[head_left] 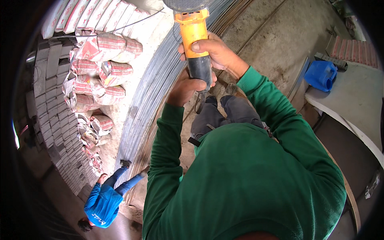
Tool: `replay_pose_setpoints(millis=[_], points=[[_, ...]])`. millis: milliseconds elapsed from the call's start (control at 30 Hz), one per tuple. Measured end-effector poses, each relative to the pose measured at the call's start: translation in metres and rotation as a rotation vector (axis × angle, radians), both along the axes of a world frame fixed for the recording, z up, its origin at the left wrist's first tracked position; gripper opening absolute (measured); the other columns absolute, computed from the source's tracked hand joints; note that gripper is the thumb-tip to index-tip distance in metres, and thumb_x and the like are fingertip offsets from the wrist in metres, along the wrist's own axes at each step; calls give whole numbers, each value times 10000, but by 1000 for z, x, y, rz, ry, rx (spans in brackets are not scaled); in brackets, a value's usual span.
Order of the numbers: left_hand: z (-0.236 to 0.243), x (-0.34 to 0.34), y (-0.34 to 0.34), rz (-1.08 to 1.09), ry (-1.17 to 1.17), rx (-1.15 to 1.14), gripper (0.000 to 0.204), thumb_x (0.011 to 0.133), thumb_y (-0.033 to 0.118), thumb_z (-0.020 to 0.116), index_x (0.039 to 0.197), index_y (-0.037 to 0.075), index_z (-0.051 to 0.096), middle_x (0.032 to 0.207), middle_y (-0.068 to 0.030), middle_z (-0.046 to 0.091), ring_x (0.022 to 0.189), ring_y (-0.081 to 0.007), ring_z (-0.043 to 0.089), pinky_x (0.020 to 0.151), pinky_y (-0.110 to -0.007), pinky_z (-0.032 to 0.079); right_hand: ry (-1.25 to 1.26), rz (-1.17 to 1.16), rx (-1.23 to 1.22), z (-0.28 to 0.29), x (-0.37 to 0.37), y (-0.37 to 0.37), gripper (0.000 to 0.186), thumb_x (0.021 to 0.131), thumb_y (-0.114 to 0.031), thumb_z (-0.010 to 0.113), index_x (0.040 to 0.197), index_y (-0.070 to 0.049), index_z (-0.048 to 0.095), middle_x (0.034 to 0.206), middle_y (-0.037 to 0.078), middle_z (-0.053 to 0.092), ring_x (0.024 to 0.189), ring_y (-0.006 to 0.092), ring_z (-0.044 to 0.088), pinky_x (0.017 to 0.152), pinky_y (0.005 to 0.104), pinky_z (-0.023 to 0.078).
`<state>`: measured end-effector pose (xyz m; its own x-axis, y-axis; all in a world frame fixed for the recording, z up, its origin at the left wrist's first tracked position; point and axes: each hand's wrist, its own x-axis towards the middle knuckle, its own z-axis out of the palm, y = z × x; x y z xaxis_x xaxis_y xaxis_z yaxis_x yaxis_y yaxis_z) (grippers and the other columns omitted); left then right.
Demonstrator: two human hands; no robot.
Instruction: The person measures a bundle of metal rods with a tape measure, marks the length, and then uses an angle grinder to cut the rods. The cut pieces are separated and placed aside.
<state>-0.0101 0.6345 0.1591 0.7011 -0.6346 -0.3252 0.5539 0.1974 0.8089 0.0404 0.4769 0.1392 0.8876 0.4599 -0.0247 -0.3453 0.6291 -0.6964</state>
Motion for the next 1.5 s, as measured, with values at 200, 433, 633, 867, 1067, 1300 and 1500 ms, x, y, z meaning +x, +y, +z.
replay_pose_setpoints(millis=[200,433,633,867,1067,1300,1500], points=[[-14,4,22,-62,-1,-33,659,649,283,711,1195,6,467,971,-123,614,885,-216,603,814,-337,484,10,-35,-29,-3,0,16,506,796,-206,648,1220,0,464,1047,157,631,934,252,657,815,369,563],[-21,3,43,-64,11,-54,690,618,326,747,1174,20,477,935,-114,618,849,-205,607,791,-326,486,18,-11,-43,-9,1,40,505,796,-205,643,1218,8,465,1041,156,635,921,250,658,834,371,554],[-21,15,58,-75,-12,-105,710,602,339,758,1174,26,479,928,-110,622,837,-202,610,768,-316,488,13,22,-40,-5,12,55,515,788,-219,652,1210,19,477,1063,168,634,939,264,656,848,375,546],[-25,32,69,-64,-32,-70,570,586,327,734,1045,36,563,898,-68,634,811,-177,607,745,-308,491,-30,-37,19,-2,34,69,669,736,-191,694,1313,18,426,1175,165,595,1090,256,582,934,378,478],[-30,44,68,-43,15,-162,672,579,334,751,1118,23,498,890,-102,623,792,-192,620,735,-315,516,83,-11,48,7,38,71,634,742,-158,684,1294,5,418,1119,169,616,950,255,649,854,369,533],[-34,65,73,11,-183,200,445,763,137,696,1132,-1,487,897,-75,612,810,-147,606,705,-290,492,32,-266,-169,-4,50,78,521,722,-117,692,1183,2,480,929,121,633,798,207,661,748,333,549],[-50,74,80,108,-406,543,322,779,139,703,1020,0,540,785,-54,623,688,-119,594,625,-265,478,58,-229,-64,-43,74,91,521,724,-128,696,1184,-4,485,972,147,639,881,248,648,792,367,542]])
